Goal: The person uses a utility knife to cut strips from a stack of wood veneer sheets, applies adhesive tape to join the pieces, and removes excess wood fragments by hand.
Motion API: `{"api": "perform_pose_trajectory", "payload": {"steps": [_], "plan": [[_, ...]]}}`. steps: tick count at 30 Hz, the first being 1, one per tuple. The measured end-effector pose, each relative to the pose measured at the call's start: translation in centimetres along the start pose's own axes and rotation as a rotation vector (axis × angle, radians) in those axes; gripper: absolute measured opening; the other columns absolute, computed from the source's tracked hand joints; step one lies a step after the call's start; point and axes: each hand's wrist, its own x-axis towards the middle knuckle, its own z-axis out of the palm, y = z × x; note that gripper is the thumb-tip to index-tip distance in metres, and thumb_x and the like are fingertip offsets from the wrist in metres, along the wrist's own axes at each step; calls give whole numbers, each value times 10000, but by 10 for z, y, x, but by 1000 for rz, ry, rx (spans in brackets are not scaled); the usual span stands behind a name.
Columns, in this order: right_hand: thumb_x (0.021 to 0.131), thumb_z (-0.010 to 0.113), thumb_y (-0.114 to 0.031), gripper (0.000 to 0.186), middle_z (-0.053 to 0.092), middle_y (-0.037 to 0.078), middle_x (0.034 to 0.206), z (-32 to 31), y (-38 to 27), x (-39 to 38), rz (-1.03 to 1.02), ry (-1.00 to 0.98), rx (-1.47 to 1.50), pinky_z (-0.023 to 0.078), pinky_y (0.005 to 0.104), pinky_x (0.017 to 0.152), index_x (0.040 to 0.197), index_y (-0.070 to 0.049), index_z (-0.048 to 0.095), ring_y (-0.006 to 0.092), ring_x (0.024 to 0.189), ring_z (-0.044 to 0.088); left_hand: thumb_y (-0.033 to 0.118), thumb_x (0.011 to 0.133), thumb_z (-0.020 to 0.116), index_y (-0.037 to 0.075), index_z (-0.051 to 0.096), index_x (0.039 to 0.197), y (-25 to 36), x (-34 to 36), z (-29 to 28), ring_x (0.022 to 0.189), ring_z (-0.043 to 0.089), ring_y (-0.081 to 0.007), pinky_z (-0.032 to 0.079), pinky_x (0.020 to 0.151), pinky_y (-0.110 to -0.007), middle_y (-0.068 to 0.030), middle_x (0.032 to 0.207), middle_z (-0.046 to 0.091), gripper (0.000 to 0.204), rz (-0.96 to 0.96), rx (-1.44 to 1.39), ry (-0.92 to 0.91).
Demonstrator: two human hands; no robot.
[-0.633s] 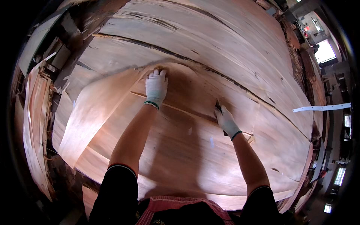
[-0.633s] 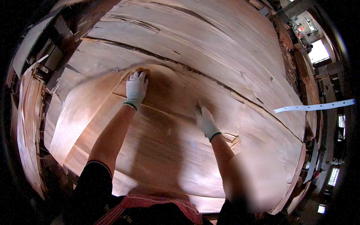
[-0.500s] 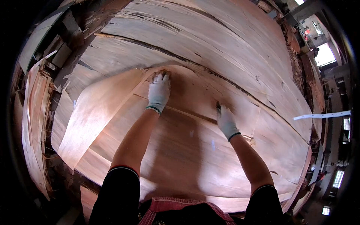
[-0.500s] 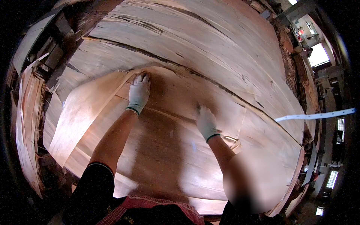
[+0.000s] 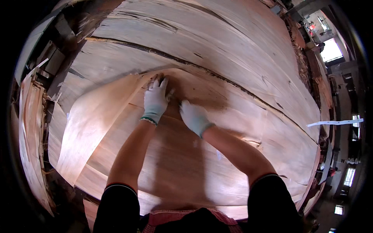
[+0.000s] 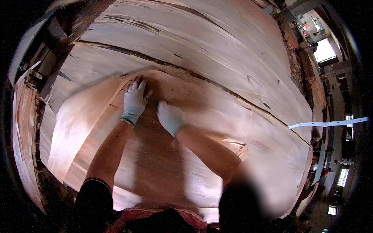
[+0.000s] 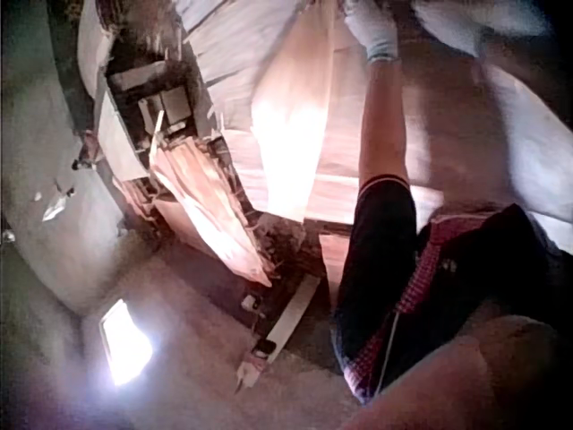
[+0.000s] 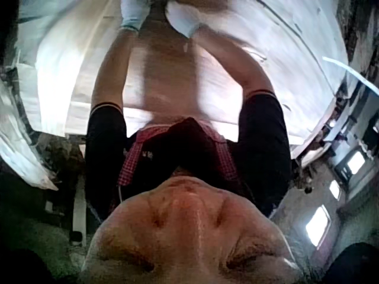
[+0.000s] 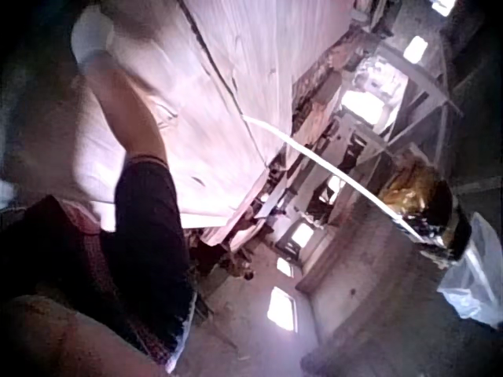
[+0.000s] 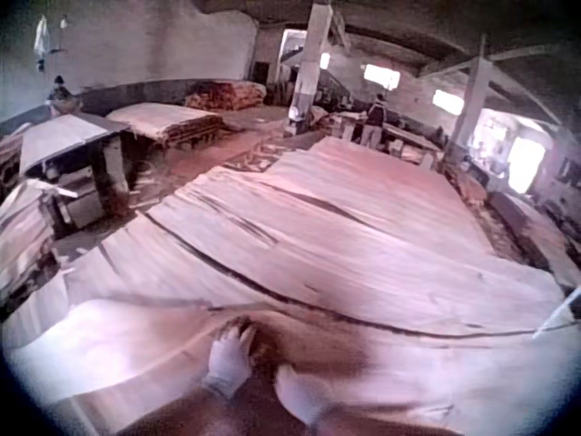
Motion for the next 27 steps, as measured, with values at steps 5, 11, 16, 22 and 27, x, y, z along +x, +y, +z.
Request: {"api": "perform_pose_trajectory", "payload": {"steps": [5, 11, 16, 22, 27], "plan": [[886, 549, -209, 166, 622, 145, 690, -21, 123, -98, -195, -38, -216, 492, 478, 518, 999, -101, 493, 365, 609, 631, 406, 869, 631, 131, 535, 1304, 3, 3, 4, 1252, 435, -401, 363, 1054, -461, -197, 1375, 456, 524, 91, 70, 94], [911, 587, -323, 337, 670, 109, 767, -123, 315, -187, -75, -323, -386, 523, 397, 531, 1211, -171, 560, 288, 631, 654, 434, 862, 632, 119, 546, 1283, 4, 2, 9, 1258, 423, -413, 325, 1086, -454, -202, 1376, 453, 533, 59, 102, 73], [936, 537, -343, 317, 650, 215, 935, -79, 158, -34, 24, -82, -89, 496, 489, 694, 1153, -116, 578, 398, 829, 633, 476, 800, 684, 51, 382, 1403, 4, -5, 2, 1286, 411, -392, 303, 1100, -448, -196, 1388, 445, 797, -16, 121, 28], [852, 528, -160, 135, 651, 176, 819, -35, 2, 101, -616, -13, -344, 514, 496, 650, 932, -61, 575, 375, 808, 659, 452, 721, 759, 54, 324, 1431, -2, 3, 6, 1275, 434, -381, 359, 1056, -460, -191, 1393, 449, 923, -50, -31, -15], [889, 494, -192, 125, 653, 161, 730, -49, 107, 39, -264, -1, -425, 490, 486, 548, 942, -99, 560, 337, 649, 655, 534, 791, 669, 53, 502, 1334, 10, 6, 7, 1288, 419, -386, 364, 1063, -445, -214, 1398, 443, 745, -79, 52, -96]]}}
